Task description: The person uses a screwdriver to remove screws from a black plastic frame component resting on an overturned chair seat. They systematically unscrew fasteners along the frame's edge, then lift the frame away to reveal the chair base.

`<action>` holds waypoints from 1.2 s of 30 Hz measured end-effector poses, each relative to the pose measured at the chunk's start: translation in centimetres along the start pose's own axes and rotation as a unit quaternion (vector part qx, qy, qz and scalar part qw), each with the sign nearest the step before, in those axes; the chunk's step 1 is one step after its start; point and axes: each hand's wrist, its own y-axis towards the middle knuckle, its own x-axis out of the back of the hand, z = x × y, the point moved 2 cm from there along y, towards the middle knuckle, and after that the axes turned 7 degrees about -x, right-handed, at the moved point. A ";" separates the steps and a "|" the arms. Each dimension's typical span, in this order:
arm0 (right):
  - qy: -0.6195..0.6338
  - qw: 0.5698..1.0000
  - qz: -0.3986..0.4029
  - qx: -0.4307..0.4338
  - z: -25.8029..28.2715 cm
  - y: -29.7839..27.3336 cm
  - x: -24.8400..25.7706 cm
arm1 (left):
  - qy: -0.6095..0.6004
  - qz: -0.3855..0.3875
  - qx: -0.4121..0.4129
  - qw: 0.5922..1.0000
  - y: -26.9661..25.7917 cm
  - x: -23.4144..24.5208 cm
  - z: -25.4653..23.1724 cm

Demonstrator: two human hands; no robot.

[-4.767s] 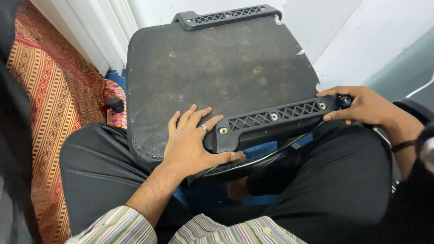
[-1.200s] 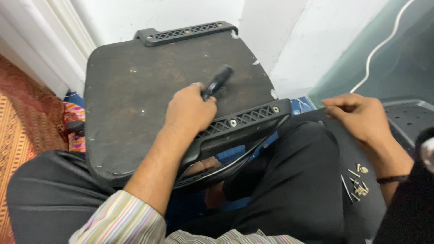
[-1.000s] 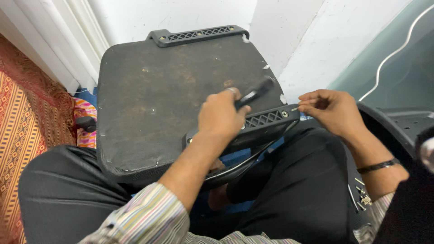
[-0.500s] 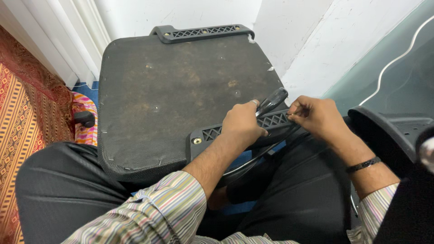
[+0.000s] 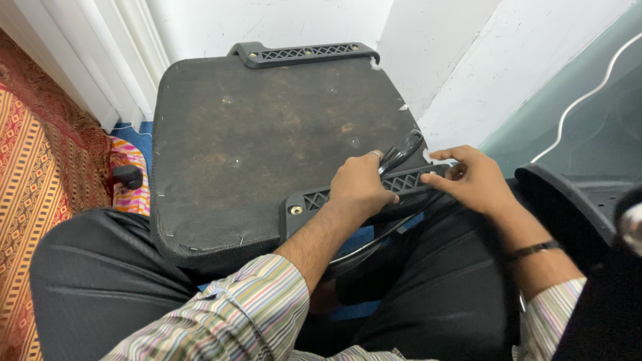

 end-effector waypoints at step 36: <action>0.226 0.968 0.080 0.071 -1.8 -0.3 -1.2 | -0.023 -0.016 -0.027 0.999 0.1 -0.2 1.5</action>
